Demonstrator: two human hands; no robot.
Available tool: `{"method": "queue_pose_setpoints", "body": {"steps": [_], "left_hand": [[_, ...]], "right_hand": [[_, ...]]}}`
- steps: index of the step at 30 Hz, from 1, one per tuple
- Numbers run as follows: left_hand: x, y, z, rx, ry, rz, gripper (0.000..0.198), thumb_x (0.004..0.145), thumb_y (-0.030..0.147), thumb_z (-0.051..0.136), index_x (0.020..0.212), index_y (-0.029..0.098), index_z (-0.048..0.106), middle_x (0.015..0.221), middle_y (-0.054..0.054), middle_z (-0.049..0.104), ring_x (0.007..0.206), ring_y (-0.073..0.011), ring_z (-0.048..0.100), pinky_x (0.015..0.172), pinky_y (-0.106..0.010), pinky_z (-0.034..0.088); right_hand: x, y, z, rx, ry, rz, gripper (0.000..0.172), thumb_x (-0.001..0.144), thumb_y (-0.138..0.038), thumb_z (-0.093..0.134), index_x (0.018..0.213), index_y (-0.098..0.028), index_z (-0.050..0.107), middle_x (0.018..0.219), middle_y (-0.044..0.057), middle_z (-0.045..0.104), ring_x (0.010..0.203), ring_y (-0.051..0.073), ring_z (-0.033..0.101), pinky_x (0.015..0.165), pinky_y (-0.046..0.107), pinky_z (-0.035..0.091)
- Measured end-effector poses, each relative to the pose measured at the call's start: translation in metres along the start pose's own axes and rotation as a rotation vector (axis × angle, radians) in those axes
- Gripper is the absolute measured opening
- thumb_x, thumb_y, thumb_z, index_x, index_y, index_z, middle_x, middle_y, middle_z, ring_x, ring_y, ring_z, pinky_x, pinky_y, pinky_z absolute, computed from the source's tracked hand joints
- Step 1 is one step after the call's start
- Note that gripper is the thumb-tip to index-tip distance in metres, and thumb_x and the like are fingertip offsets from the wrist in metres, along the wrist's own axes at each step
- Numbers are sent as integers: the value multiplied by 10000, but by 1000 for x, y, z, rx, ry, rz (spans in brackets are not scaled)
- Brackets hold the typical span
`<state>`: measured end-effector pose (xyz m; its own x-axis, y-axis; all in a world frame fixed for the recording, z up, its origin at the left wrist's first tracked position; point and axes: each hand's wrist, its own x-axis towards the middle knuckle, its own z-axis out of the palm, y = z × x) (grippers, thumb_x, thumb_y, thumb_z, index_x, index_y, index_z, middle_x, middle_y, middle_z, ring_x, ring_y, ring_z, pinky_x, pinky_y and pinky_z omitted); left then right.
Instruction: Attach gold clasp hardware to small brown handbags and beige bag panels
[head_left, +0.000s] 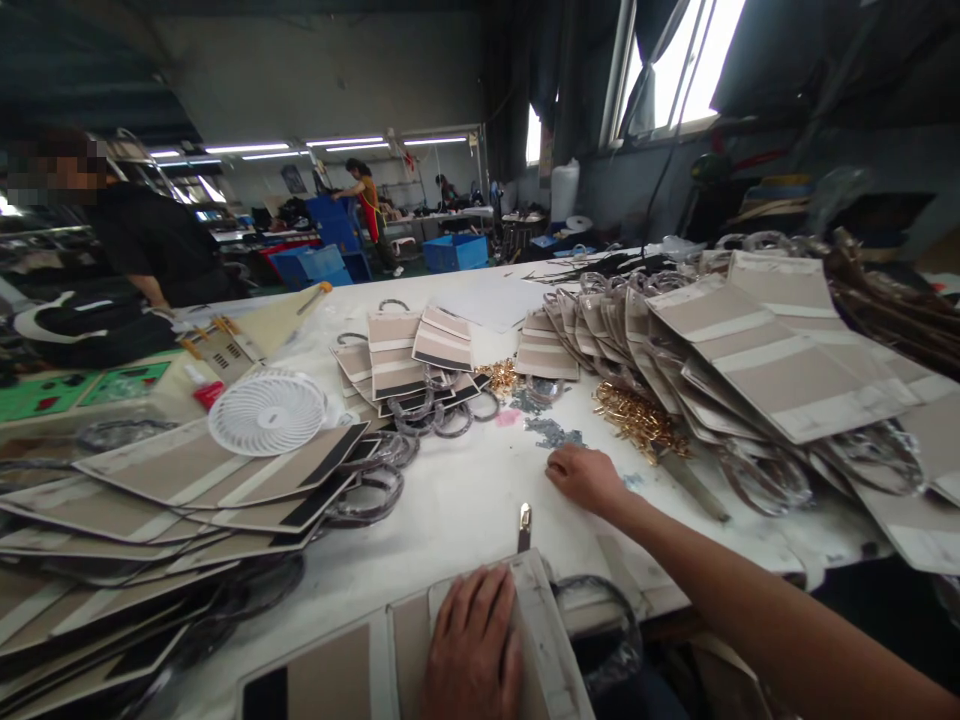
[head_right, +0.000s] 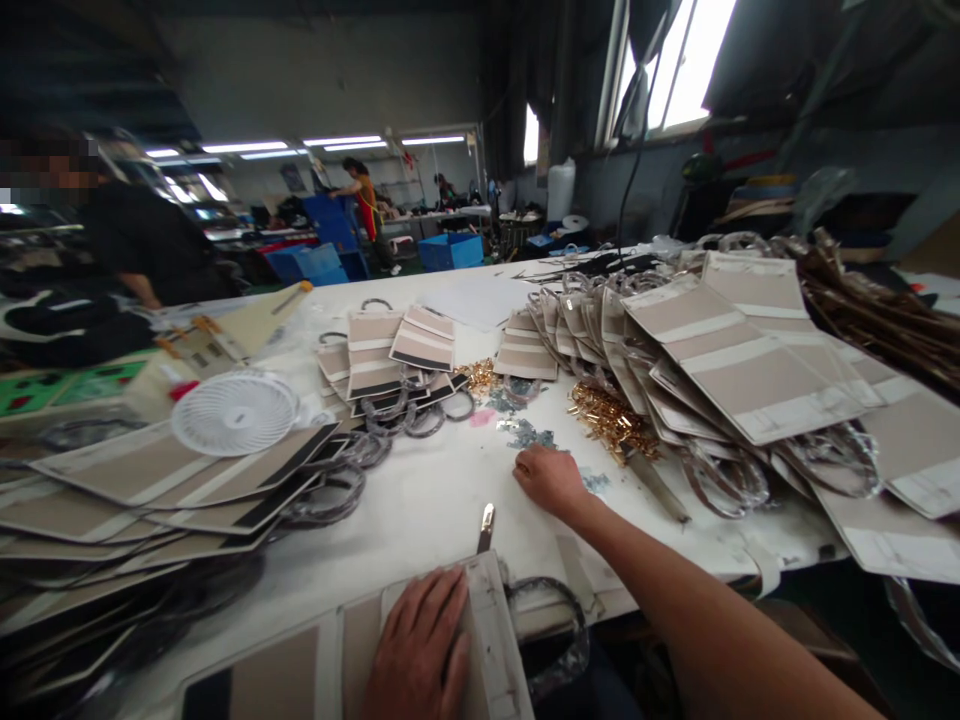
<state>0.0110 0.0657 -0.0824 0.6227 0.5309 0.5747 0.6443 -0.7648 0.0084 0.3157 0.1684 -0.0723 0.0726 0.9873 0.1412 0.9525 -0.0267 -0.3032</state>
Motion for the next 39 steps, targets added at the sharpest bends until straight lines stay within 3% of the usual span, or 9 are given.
{"method": "queue_pose_setpoints", "body": {"steps": [5, 9, 11, 15, 19, 22, 29, 34, 39], "left_hand": [[-2, 1, 2, 10, -35, -6, 453, 957, 214, 518, 1396, 206, 630, 1429, -19, 667, 1314, -218, 559, 1183, -369, 351], [-6, 1, 4, 9, -73, -11, 484, 949, 204, 533, 1427, 196, 609, 1472, -20, 636, 1347, -232, 535, 1196, -388, 335], [-7, 0, 6, 10, -88, -13, 500, 950, 205, 535, 1447, 194, 594, 1492, -24, 620, 1358, -242, 528, 1199, -405, 334], [-9, 0, 8, 31, -124, 0, 527, 948, 196, 541, 1474, 182, 566, 1513, -49, 598, 1365, -264, 526, 1188, -441, 366], [-6, 3, 5, 10, -127, -15, 508, 961, 196, 525, 1467, 184, 569, 1500, -53, 608, 1358, -265, 537, 1177, -447, 392], [-6, 5, 3, 8, -117, -22, 504, 960, 191, 527, 1462, 185, 573, 1485, -55, 620, 1351, -268, 546, 1166, -448, 410], [-7, 6, 2, 4, -170, -31, 518, 968, 196, 522, 1485, 178, 550, 1501, -67, 604, 1355, -270, 540, 1166, -466, 433], [-5, 12, -5, -35, -247, -76, 500, 992, 199, 504, 1490, 173, 538, 1505, -77, 595, 1363, -263, 526, 1172, -469, 439], [-5, 17, -9, -99, -287, -129, 498, 997, 216, 523, 1491, 163, 531, 1514, -80, 584, 1378, -269, 506, 1192, -486, 426]], "right_hand": [[13, 56, -53, -10, 108, 167, 332, 1004, -444, 515, 1119, -291, 787, 1113, 37, 787, 947, 247, 719, 731, 306, 494], [13, 100, -81, -37, 171, 219, 524, 978, -479, 551, 1438, -245, 643, 1352, 108, 709, 1105, 333, 701, 905, 412, 538], [-5, 104, -72, -21, 147, 164, 487, 992, -425, 522, 1423, -243, 660, 1377, 96, 699, 1162, 317, 690, 992, 416, 535], [-67, 89, -26, 18, 95, 60, 400, 1008, -360, 483, 1265, -240, 765, 1359, 86, 711, 1279, 292, 640, 1136, 422, 484], [-112, 76, 1, 52, 112, 1, 435, 1039, -328, 418, 1305, -235, 749, 1441, 91, 657, 1385, 309, 559, 1173, 498, 459], [-109, 74, -3, 79, 128, -29, 450, 1053, -317, 391, 1338, -237, 730, 1416, 81, 676, 1336, 276, 604, 1160, 461, 482], [-63, 67, -1, 72, 92, -86, 426, 1039, -275, 431, 1351, -241, 720, 1473, 69, 636, 1398, 281, 544, 1195, 477, 423], [-88, 71, 4, 114, 126, -93, 414, 1027, -275, 434, 1285, -204, 751, 1402, 103, 685, 1324, 292, 604, 1156, 459, 462], [-116, 82, -5, 203, 282, 0, 371, 1006, -387, 502, 1214, -235, 769, 1342, 107, 703, 1235, 313, 641, 1110, 463, 492]]}}
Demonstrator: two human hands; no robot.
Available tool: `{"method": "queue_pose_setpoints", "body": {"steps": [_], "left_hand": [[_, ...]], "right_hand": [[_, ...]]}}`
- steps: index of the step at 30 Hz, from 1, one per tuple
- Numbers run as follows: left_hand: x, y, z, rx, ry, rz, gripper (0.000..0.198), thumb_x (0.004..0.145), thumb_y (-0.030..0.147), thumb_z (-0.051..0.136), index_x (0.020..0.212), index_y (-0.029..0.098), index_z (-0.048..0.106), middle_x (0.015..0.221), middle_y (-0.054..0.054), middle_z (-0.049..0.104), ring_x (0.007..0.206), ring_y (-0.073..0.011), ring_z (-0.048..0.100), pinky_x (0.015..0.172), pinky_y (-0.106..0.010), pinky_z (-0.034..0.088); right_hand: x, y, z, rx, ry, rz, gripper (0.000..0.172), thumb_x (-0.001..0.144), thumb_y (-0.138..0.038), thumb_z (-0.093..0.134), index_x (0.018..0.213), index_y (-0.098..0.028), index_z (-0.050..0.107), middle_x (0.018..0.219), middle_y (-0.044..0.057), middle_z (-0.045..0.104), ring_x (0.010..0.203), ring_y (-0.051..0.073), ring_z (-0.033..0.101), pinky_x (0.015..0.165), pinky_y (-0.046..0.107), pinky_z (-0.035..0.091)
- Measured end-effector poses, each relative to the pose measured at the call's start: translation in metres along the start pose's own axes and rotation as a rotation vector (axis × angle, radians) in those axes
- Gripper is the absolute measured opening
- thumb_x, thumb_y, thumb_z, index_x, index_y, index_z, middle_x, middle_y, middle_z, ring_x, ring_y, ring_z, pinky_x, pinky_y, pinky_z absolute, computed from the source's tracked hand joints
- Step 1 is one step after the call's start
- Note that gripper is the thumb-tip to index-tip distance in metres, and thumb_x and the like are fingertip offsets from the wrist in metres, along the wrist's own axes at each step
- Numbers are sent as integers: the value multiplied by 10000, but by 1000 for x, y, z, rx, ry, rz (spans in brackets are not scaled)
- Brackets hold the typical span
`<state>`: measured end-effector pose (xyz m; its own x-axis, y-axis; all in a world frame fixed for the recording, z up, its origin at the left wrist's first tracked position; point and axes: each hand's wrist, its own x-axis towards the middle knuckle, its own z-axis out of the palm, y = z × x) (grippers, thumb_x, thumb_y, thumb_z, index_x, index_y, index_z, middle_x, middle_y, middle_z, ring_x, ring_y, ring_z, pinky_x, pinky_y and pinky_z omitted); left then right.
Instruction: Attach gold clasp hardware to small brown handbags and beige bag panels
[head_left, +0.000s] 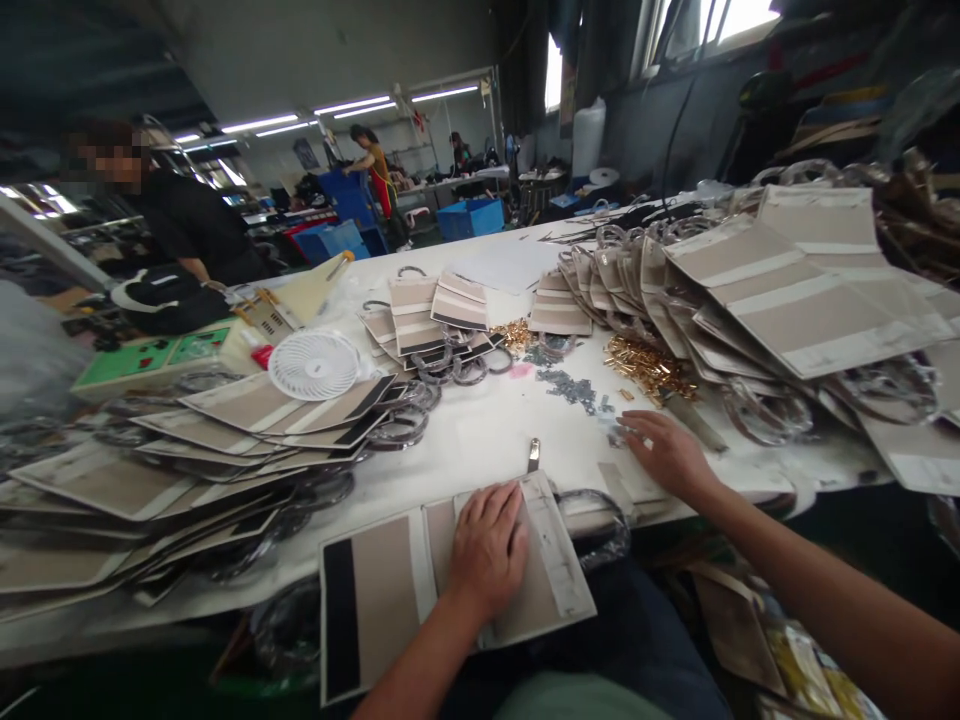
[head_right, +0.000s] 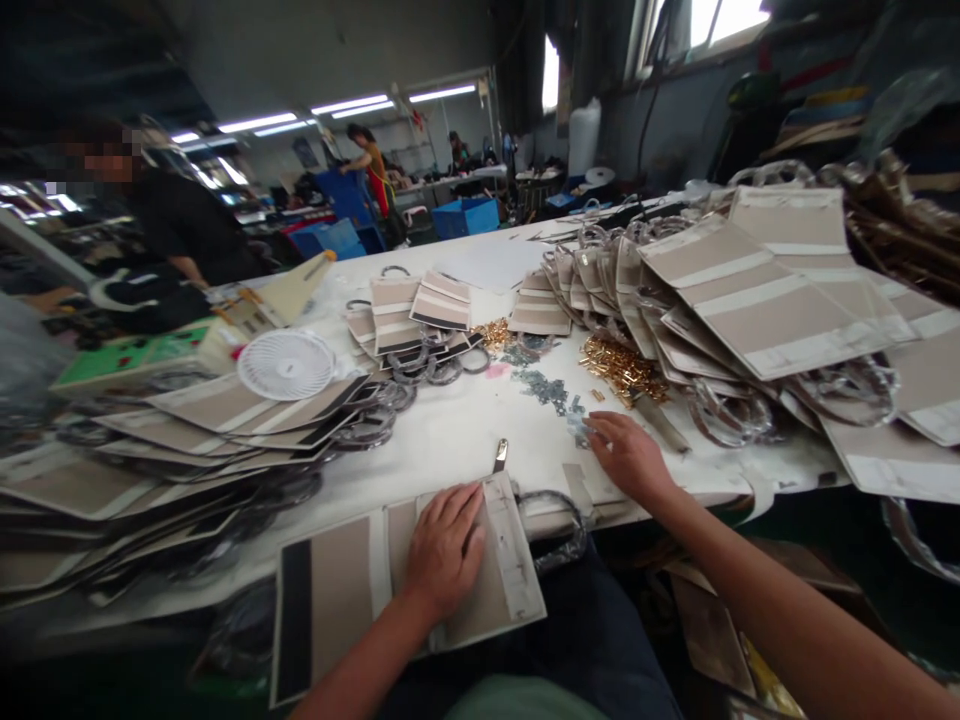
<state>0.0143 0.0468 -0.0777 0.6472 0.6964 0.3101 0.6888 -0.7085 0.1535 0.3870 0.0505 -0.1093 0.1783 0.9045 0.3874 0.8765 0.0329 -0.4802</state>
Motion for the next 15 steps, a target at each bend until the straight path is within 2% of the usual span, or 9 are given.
{"method": "queue_pose_setpoints", "body": {"steps": [5, 10, 15], "left_hand": [[-4, 0, 3, -72, 18, -15, 494, 992, 232, 532, 1481, 167, 543, 1514, -74, 588, 1371, -278, 511, 1201, -505, 415], [-5, -1, 4, -90, 35, -37, 495, 981, 244, 546, 1473, 186, 562, 1504, -73, 600, 1367, -292, 524, 1208, -523, 408], [-6, 0, 4, -83, 50, -33, 487, 978, 245, 547, 1462, 188, 575, 1502, -69, 603, 1368, -294, 528, 1205, -523, 415]], "right_hand": [[-10, 9, -3, 14, 32, 76, 331, 948, -391, 522, 1033, -226, 796, 1155, 101, 759, 1076, 289, 703, 1017, 423, 540], [0, 14, 0, -13, 34, 131, 357, 909, -401, 540, 1022, -195, 809, 1095, 109, 770, 1045, 285, 709, 972, 389, 543], [18, 11, -2, -34, -61, 116, 338, 890, -416, 598, 1043, -225, 831, 1051, 88, 779, 1005, 283, 712, 917, 368, 546]]}}
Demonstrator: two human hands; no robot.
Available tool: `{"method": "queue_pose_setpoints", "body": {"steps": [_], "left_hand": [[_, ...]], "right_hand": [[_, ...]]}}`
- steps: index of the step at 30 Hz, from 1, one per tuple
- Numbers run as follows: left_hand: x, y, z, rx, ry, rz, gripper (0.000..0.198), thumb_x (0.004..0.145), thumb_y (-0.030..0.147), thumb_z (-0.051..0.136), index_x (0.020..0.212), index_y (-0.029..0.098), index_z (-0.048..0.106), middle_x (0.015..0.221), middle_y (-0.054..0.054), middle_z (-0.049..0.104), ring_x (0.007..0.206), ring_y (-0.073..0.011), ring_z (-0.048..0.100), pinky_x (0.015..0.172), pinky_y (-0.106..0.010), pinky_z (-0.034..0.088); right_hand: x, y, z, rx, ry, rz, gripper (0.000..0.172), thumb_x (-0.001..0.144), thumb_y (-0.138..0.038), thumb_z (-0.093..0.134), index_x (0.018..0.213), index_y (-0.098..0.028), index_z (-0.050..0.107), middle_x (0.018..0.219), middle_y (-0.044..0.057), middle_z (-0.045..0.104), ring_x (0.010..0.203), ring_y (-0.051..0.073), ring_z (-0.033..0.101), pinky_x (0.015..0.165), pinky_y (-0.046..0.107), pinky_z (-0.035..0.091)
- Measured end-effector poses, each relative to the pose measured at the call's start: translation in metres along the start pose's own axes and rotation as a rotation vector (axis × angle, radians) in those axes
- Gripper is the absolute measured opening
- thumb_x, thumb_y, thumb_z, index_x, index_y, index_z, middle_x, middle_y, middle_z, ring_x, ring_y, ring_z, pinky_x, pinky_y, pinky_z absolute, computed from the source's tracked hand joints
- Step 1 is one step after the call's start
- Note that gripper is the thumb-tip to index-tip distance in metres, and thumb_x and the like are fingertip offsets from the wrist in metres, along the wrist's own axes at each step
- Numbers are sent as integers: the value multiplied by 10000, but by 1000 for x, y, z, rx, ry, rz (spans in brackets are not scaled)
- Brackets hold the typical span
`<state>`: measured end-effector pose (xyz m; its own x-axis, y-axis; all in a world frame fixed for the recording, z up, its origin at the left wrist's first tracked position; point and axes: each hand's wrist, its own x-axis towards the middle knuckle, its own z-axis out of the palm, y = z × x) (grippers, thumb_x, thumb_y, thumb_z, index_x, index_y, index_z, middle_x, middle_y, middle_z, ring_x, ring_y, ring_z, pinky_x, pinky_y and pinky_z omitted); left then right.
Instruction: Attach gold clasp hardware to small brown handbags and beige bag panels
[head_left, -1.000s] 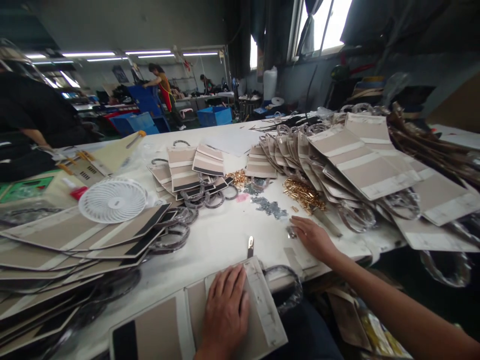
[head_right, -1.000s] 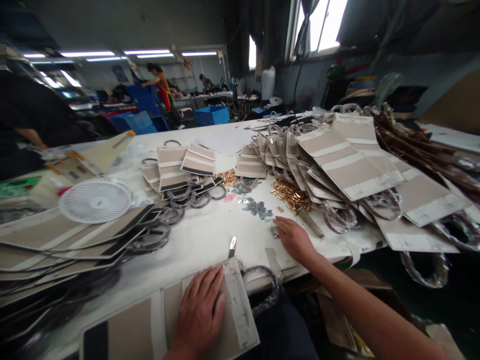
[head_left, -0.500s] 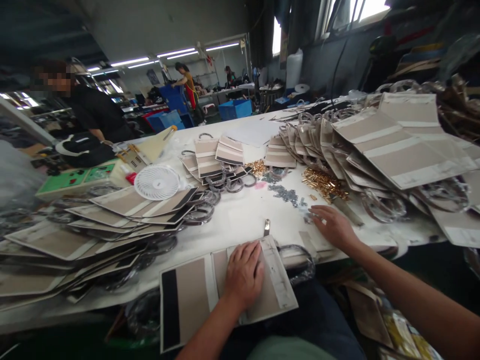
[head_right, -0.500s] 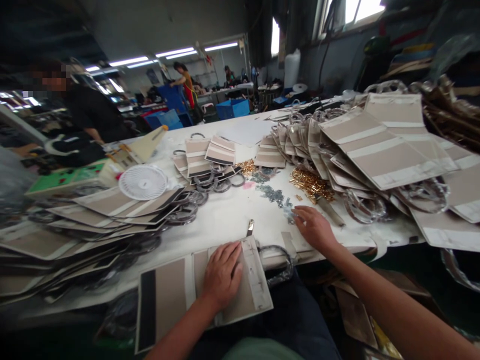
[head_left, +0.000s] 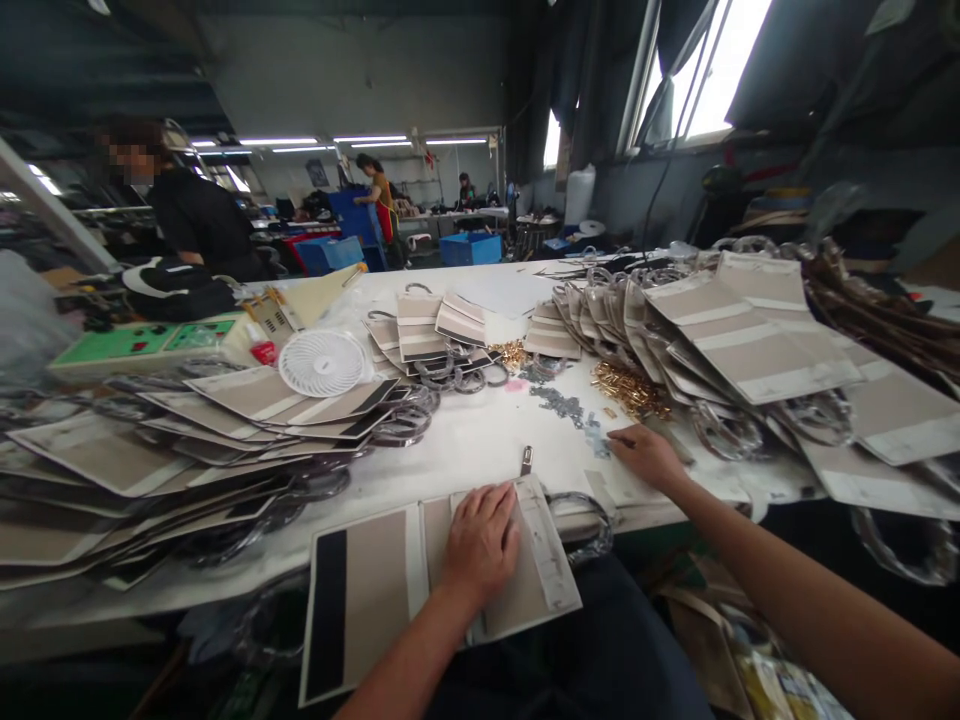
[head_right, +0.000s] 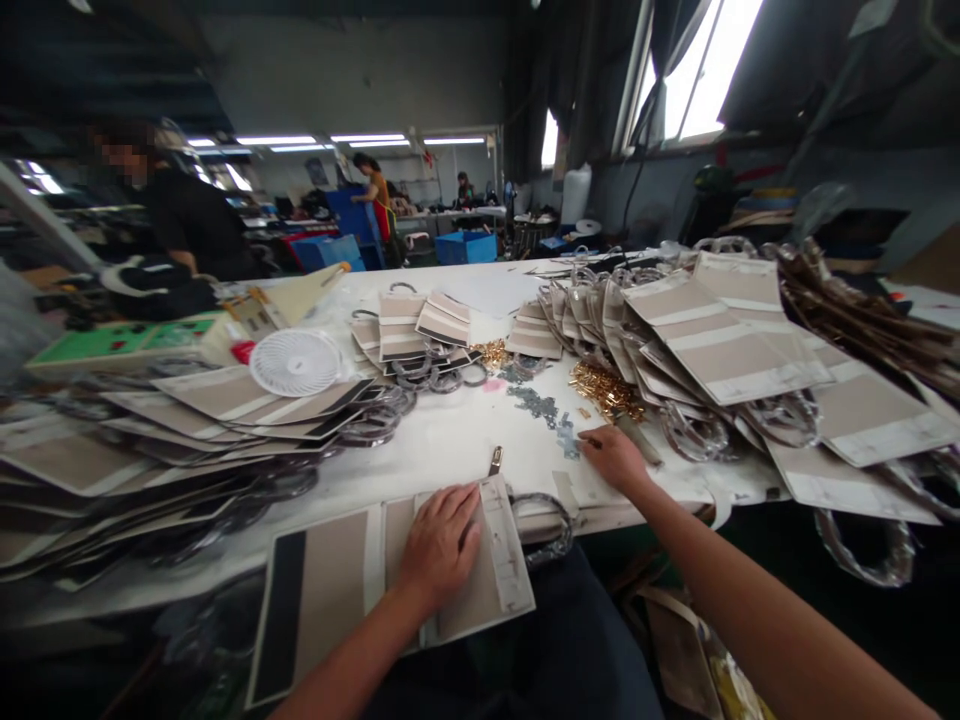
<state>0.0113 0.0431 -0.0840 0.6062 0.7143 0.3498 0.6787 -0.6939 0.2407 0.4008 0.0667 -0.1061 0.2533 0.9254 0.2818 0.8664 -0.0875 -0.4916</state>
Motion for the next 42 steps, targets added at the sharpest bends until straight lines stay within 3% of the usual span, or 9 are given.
{"method": "queue_pose_setpoints", "body": {"steps": [8, 14, 18, 24, 29, 32, 36, 39, 42], "left_hand": [[2, -1, 1, 9, 3, 5, 488, 976, 240, 543, 1461, 200, 572, 1504, -68, 598, 1371, -295, 528, 1199, -513, 419], [4, 0, 1, -12, -32, -7, 476, 987, 244, 535, 1459, 190, 570, 1497, -75, 603, 1378, -289, 514, 1198, -519, 412], [5, 2, 1, -51, -51, -23, 476, 986, 269, 558, 1457, 198, 572, 1501, -65, 602, 1378, -280, 509, 1199, -513, 408], [1, 3, 4, -115, -52, -50, 486, 987, 314, 582, 1467, 238, 568, 1516, -37, 591, 1394, -270, 493, 1233, -494, 359], [1, 6, 1, -139, -64, -80, 541, 968, 409, 643, 1477, 246, 557, 1515, -36, 590, 1394, -284, 490, 1223, -501, 364], [0, 8, 0, -131, -61, -83, 548, 966, 415, 647, 1480, 251, 551, 1515, -35, 589, 1394, -283, 487, 1223, -498, 361], [-2, 7, -1, -142, -48, -79, 570, 966, 414, 639, 1500, 247, 529, 1509, -39, 593, 1401, -278, 480, 1238, -491, 347], [-2, 4, 1, -186, -42, -81, 579, 958, 412, 641, 1498, 234, 530, 1505, -46, 600, 1397, -277, 488, 1251, -495, 327], [-2, 2, 2, -228, -40, -111, 591, 946, 419, 640, 1494, 223, 537, 1510, -60, 598, 1403, -291, 493, 1256, -511, 312]], "right_hand": [[14, 1, -8, -10, -144, -50, 215, 876, -371, 645, 914, -304, 845, 1037, 30, 777, 1022, 246, 691, 900, 304, 511], [24, 4, -9, 31, -187, 4, 172, 799, -387, 711, 792, -251, 818, 885, 43, 761, 814, 227, 681, 725, 292, 485], [28, -1, -16, 98, -175, 43, 177, 802, -373, 682, 757, -237, 786, 819, 34, 760, 763, 220, 679, 702, 297, 475], [24, -14, -28, 143, -65, 140, 289, 846, -462, 622, 911, -221, 768, 886, 66, 781, 809, 256, 689, 714, 337, 481], [1, -54, -32, 226, -54, 160, 298, 838, -461, 626, 949, -215, 752, 825, 57, 769, 784, 245, 691, 709, 329, 494], [-22, -95, -29, 396, -235, 128, 312, 823, -481, 666, 954, -213, 757, 794, 38, 761, 753, 226, 691, 701, 311, 504], [-41, -149, -8, 481, -500, 11, 284, 861, -454, 614, 952, -223, 752, 751, 5, 739, 711, 203, 673, 692, 300, 504], [-37, -171, 10, 436, -572, -58, 268, 847, -419, 566, 916, -231, 744, 707, -3, 717, 694, 209, 655, 673, 307, 498], [-33, -177, 14, 417, -578, -110, 240, 793, -411, 563, 817, -244, 734, 730, 16, 737, 722, 239, 667, 683, 335, 503]]}}
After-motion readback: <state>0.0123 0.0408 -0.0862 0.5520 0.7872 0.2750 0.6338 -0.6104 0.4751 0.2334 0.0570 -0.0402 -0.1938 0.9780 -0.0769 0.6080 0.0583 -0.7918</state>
